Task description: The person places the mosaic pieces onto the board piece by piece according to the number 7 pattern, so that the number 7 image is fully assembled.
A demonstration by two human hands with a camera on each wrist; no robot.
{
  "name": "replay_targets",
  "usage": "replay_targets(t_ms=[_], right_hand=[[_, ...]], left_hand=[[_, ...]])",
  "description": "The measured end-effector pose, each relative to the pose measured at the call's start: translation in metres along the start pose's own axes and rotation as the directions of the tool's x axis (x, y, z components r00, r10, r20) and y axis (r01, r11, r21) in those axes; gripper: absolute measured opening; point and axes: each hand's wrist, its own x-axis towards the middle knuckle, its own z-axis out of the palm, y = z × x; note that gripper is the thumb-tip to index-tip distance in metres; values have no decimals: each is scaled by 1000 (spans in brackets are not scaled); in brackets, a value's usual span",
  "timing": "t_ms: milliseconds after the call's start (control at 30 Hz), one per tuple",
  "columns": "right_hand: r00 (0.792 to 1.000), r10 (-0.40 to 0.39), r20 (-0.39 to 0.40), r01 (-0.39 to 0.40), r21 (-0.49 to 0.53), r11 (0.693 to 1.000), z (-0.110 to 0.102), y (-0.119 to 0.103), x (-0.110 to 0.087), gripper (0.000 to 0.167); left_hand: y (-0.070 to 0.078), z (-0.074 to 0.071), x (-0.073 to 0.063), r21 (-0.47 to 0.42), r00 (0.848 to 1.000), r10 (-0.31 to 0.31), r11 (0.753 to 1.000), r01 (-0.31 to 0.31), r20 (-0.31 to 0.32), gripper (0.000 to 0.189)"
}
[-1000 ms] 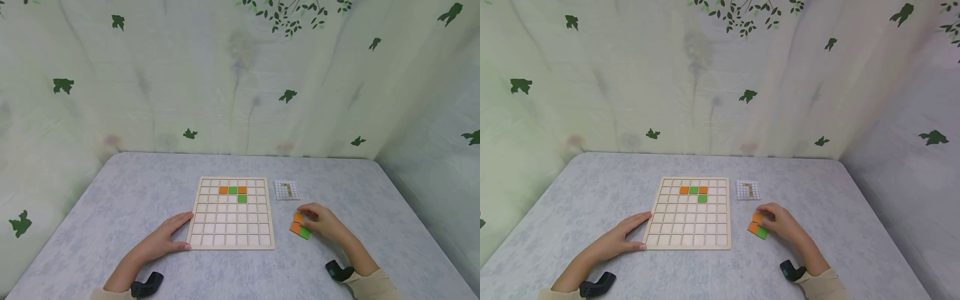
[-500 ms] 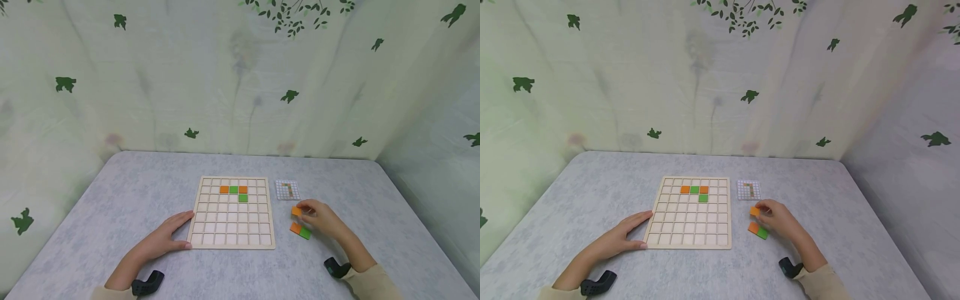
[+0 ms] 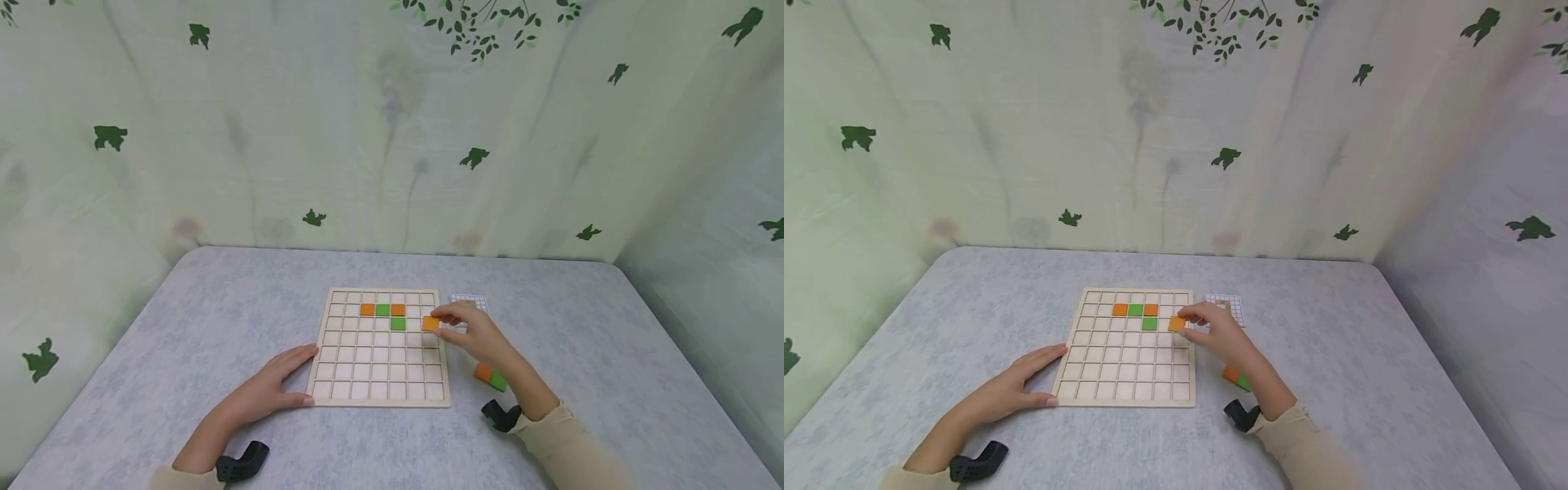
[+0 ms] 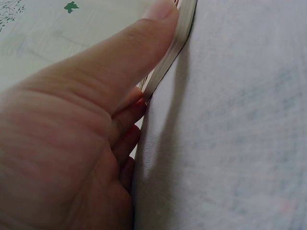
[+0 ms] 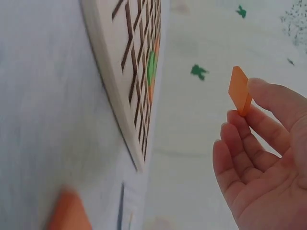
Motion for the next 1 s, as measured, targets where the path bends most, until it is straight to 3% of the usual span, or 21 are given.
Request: replay_targets(t_ms=[267, 500, 1000], right_hand=[[997, 60, 46, -64, 89, 994, 38, -3, 15, 28], [997, 59, 58, -61, 40, 997, 59, 5, 23, 23], [986, 112, 126, -110, -22, 994, 61, -3, 28, 21]], left_hand=[[-2, 1, 1, -7, 1000, 14, 1000, -14, -3, 88], [-2, 1, 1, -6, 1000, 16, 1000, -16, -6, 88], [-1, 0, 0, -25, 1000, 11, 1000, -11, -5, 88]])
